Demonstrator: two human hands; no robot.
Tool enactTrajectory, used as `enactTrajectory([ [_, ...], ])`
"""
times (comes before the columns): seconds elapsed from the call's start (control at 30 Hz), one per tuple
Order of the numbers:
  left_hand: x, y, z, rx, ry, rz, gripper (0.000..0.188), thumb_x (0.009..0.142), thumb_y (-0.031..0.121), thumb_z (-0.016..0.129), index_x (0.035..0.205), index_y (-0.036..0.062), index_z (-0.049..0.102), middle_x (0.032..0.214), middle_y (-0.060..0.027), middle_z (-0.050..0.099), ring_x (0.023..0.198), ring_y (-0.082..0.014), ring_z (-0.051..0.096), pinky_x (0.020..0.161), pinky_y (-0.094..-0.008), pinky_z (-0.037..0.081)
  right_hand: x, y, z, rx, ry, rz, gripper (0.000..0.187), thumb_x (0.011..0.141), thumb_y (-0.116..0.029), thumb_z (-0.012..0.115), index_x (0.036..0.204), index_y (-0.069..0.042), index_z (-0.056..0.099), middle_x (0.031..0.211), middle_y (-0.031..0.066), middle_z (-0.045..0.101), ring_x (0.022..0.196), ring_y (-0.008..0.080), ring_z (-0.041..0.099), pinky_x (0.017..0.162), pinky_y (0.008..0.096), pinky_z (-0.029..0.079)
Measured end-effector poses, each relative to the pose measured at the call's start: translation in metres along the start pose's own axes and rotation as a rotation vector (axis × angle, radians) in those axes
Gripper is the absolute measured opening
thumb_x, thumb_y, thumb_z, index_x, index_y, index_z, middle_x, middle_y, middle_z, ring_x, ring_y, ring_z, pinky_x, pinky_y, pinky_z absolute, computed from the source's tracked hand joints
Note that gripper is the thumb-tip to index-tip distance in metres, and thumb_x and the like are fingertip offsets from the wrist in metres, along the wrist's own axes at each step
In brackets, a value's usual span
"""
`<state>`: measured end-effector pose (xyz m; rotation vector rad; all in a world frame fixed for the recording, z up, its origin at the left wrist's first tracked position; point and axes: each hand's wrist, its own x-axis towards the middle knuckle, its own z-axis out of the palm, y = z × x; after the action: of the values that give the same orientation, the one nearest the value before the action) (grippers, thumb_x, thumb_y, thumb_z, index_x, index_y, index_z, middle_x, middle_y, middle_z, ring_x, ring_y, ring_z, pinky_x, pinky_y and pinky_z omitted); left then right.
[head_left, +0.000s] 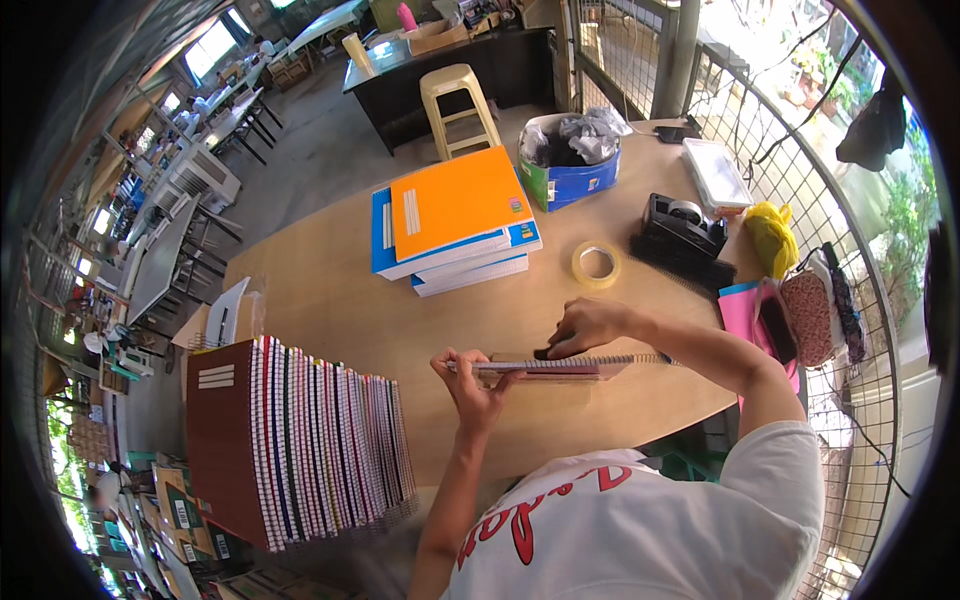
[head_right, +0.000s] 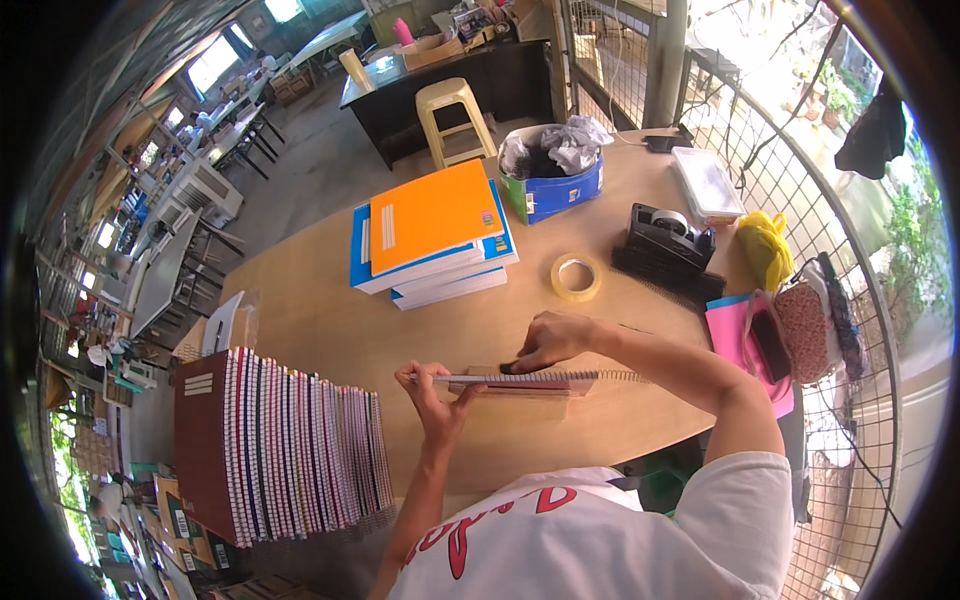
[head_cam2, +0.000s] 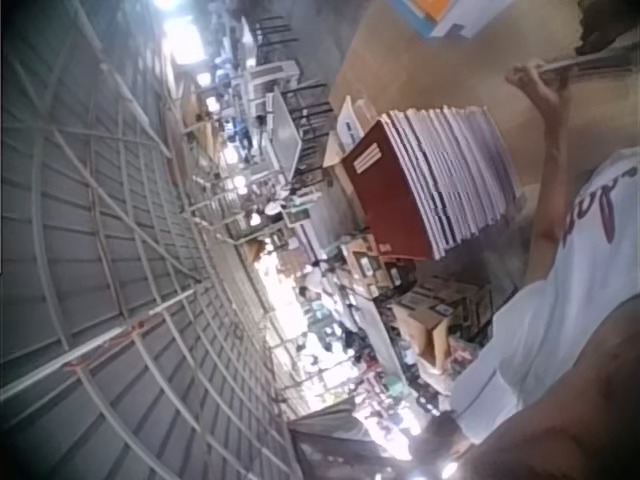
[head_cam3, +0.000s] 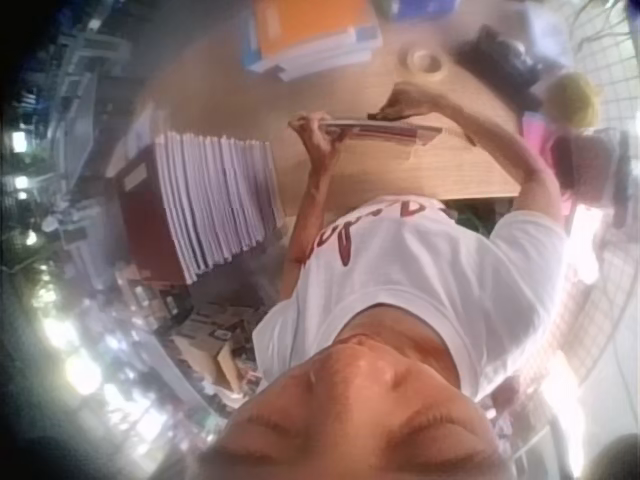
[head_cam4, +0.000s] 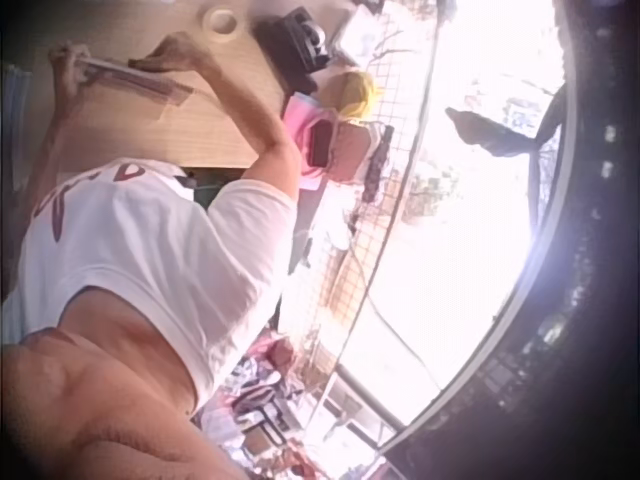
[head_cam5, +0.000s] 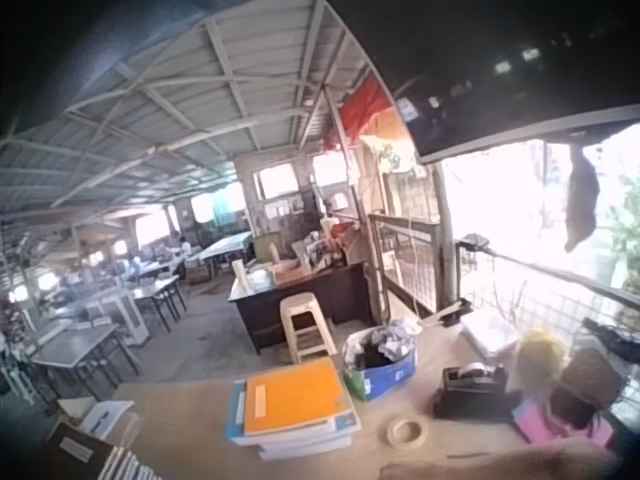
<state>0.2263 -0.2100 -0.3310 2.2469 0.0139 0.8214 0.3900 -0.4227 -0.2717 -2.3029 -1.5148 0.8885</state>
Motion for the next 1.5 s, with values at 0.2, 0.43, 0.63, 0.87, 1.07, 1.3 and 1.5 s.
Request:
enactTrajectory([
  [0.2,-0.001,-0.011,0.000,0.019,-0.009,0.071,0.076,0.066,0.051,0.089,0.109,0.0034,0.050,0.096,-0.0088,0.050,0.101,-0.0324,0.039,0.094,-0.0517,0.033,0.017,-0.004,-0.002,-0.013,0.041,0.022,0.059,0.085,-0.057,0.065,0.105,-0.002,0.076,0.098,0.0165,0.074,0.090,0.0273,0.068,0.084,0.0371,0.050],
  [0.43,0.002,-0.011,0.002,-0.055,-0.019,0.012,0.075,0.066,0.053,0.088,0.105,0.0022,0.050,0.096,-0.0099,0.051,0.100,-0.0319,0.040,0.091,-0.0515,0.035,0.013,-0.012,-0.006,0.466,0.158,0.006,0.057,0.088,-0.054,0.064,0.106,-0.001,0.076,0.095,0.0185,0.073,0.086,0.0307,0.066,0.081,0.0403,0.051],
  [0.63,0.003,-0.012,0.001,-0.074,-0.015,0.000,0.075,0.065,0.056,0.087,0.102,0.0027,0.049,0.098,-0.0117,0.047,0.099,-0.0315,0.040,0.088,-0.0495,0.037,0.026,-0.012,0.012,0.259,0.115,0.019,0.061,0.086,-0.056,0.064,0.104,0.000,0.077,0.091,0.0124,0.076,0.084,0.0230,0.069,0.076,0.0336,0.052],
  [0.87,0.011,-0.012,0.001,-0.121,-0.004,0.015,0.078,0.063,0.057,0.087,0.104,0.0029,0.048,0.098,-0.0109,0.043,0.094,-0.0286,0.042,0.082,-0.0432,0.040,0.040,-0.015,0.000,-0.011,0.049,0.076,0.057,0.084,-0.056,0.066,0.102,-0.003,0.078,0.094,0.0173,0.075,0.087,0.0267,0.069,0.079,0.0365,0.052],
  [1.07,0.004,-0.023,0.003,-0.250,0.012,-0.029,0.084,0.063,0.052,0.090,0.112,0.0040,0.043,0.101,-0.0071,0.038,0.090,-0.0217,0.041,0.080,-0.0367,0.040,0.038,-0.030,0.004,0.541,0.211,-0.103,0.060,0.086,-0.059,0.063,0.106,-0.004,0.077,0.093,0.0193,0.074,0.085,0.0313,0.070,0.081,0.0394,0.053],
  [1.3,0.000,-0.025,0.006,-0.366,-0.005,-0.116,0.089,0.062,0.048,0.092,0.116,0.0056,0.037,0.101,-0.0057,0.038,0.088,-0.0197,0.039,0.080,-0.0351,0.039,0.052,-0.031,-0.004,-0.018,0.178,-0.089,0.059,0.090,-0.054,0.063,0.103,0.003,0.075,0.093,0.0194,0.071,0.091,0.0294,0.065,0.084,0.0395,0.050],
  [1.5,-0.004,-0.033,0.012,-0.385,0.019,-0.103,0.091,0.064,0.050,0.091,0.120,0.0066,0.034,0.104,-0.0065,0.037,0.089,-0.0187,0.040,0.081,-0.0358,0.040,0.049,-0.018,0.007,0.668,0.180,-0.163,0.059,0.085,-0.056,0.066,0.104,-0.001,0.076,0.092,0.0139,0.073,0.090,0.0294,0.064,0.084,0.0391,0.050],
])
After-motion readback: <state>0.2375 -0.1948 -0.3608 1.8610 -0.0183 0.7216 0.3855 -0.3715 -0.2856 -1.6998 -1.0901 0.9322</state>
